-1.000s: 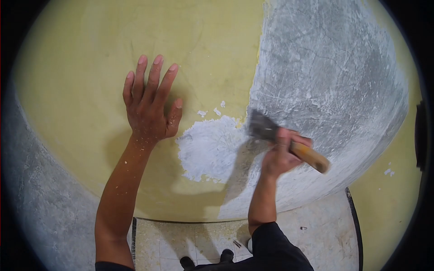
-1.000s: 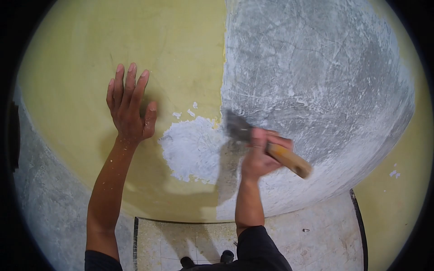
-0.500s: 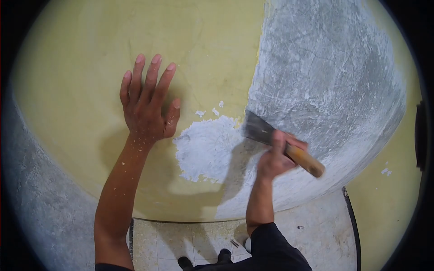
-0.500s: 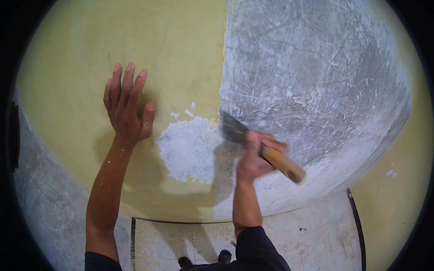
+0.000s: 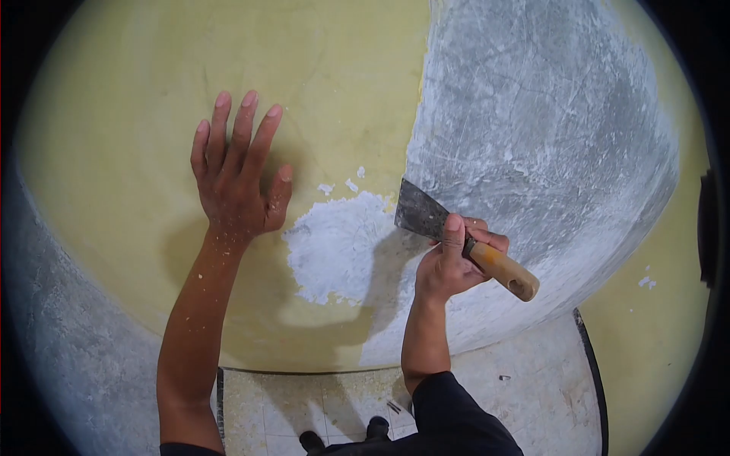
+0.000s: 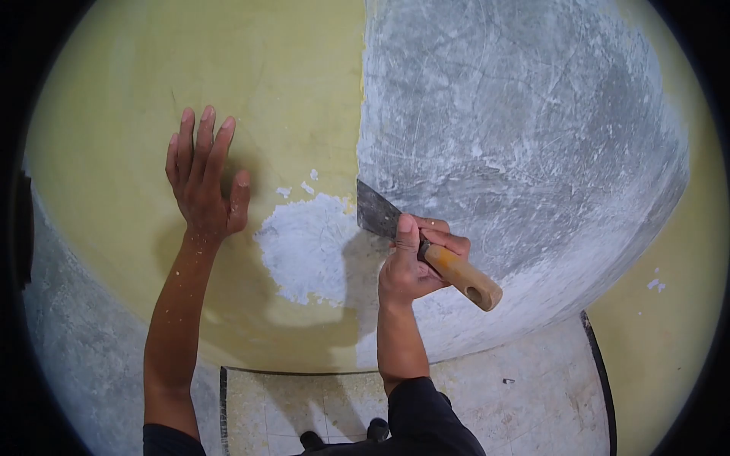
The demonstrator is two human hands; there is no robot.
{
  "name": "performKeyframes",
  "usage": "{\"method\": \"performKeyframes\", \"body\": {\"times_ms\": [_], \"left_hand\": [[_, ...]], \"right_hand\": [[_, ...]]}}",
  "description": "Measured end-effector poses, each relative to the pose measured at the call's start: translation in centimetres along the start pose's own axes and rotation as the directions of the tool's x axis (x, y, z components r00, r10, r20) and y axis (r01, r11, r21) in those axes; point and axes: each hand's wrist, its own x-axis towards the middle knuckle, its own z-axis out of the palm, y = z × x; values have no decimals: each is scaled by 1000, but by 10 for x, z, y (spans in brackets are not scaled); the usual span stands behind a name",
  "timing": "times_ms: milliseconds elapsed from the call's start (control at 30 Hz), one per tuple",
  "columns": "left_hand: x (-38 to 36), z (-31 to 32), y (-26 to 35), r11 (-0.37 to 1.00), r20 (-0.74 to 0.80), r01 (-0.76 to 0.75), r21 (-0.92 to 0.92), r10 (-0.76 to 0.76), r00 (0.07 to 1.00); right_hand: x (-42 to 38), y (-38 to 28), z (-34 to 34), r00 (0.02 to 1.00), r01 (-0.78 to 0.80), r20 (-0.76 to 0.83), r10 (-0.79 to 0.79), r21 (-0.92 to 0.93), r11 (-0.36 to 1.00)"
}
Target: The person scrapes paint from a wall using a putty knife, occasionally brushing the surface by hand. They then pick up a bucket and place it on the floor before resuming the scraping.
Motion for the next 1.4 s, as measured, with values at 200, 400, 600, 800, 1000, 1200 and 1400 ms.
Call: {"method": "performKeyframes", "body": {"times_ms": [200, 400, 600, 800, 1000, 1200, 1400], "left_hand": [[2, 0, -2, 1000, -12, -10, -5, 10, 1000], [4, -3, -1, 999, 2, -48, 24, 48, 999], [0, -4, 0, 999, 11, -34, -5, 34, 999], [2, -4, 2, 999, 15, -41, 9, 41, 999], [3, -3, 0, 999, 5, -41, 14, 41, 999], [1, -4, 1, 999, 17, -38, -1, 38, 999], [6, -4, 0, 999, 9, -42, 6, 42, 999]], "right_hand": [[-2, 6, 2, 999, -37, -11, 37, 26, 999], [-2, 2, 1, 1000, 7, -3, -7, -37, 999], [10, -5, -11, 1000, -10, -9, 9, -91, 996], [3, -4, -5, 1000, -9, 3, 9, -53, 999], [-9, -4, 7, 1000, 30, 5, -30, -49, 998], [-9, -8, 3, 998, -58, -21, 57, -51, 997], [-10, 1, 4, 995, -87, -46, 90, 61, 994]]}}
